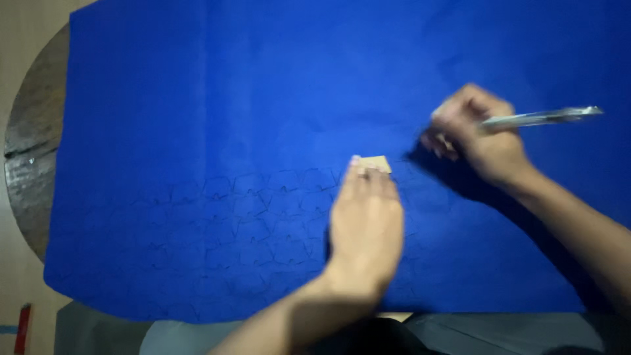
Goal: The person uses a small wooden stencil and a pen to draw a repeating geometric pattern on a large blue sheet of paper. They repeatedly position the stencil, trace the design, and reposition it to continue the pattern across the surface.
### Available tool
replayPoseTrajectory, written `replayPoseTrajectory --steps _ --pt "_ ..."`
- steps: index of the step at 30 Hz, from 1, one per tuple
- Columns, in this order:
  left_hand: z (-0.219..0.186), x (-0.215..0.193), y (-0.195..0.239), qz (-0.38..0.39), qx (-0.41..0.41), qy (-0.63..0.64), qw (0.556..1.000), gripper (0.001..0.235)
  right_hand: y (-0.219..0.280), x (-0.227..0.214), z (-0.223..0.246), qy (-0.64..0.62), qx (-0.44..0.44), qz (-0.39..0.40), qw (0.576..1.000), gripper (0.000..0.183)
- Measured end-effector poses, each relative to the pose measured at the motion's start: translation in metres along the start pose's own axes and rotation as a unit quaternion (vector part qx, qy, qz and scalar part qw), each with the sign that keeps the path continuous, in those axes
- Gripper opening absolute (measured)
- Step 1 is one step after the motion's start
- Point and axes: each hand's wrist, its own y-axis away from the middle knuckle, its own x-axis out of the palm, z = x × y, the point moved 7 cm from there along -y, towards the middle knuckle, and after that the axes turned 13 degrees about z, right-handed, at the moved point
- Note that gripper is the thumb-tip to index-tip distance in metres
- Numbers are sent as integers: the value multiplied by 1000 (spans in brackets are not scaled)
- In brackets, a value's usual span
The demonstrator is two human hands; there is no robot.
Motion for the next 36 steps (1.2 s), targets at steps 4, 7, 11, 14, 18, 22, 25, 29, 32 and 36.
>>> replayPoseTrajectory --steps 4,7,11,14,18,22,25,29,32,36 --pt "46 -5 13 -13 -65 6 998 47 -4 1 17 108 3 36 994 77" --pt "63 -8 15 8 -64 -17 998 55 -1 14 27 208 -23 48 977 39" --pt "67 -6 9 2 -50 19 999 88 6 49 28 348 -113 148 919 27" --pt "91 2 12 79 -56 42 994 137 14 64 -15 477 -157 171 848 31" --pt "116 2 18 303 -11 132 944 165 8 63 31 353 -147 203 901 11" --pt "100 31 10 175 -39 133 975 177 11 54 28 338 -117 199 913 10" --pt "93 37 6 146 -31 152 977 177 8 47 24 346 -40 138 927 12" --pt "58 29 -1 37 -13 73 997 174 0 34 15 273 -84 126 950 9" --pt "41 15 3 -81 -56 5 995 173 -6 26 -6 246 -90 125 957 10" --pt "43 8 10 -155 -85 70 982 143 2 -39 -86 334 -102 66 935 11"
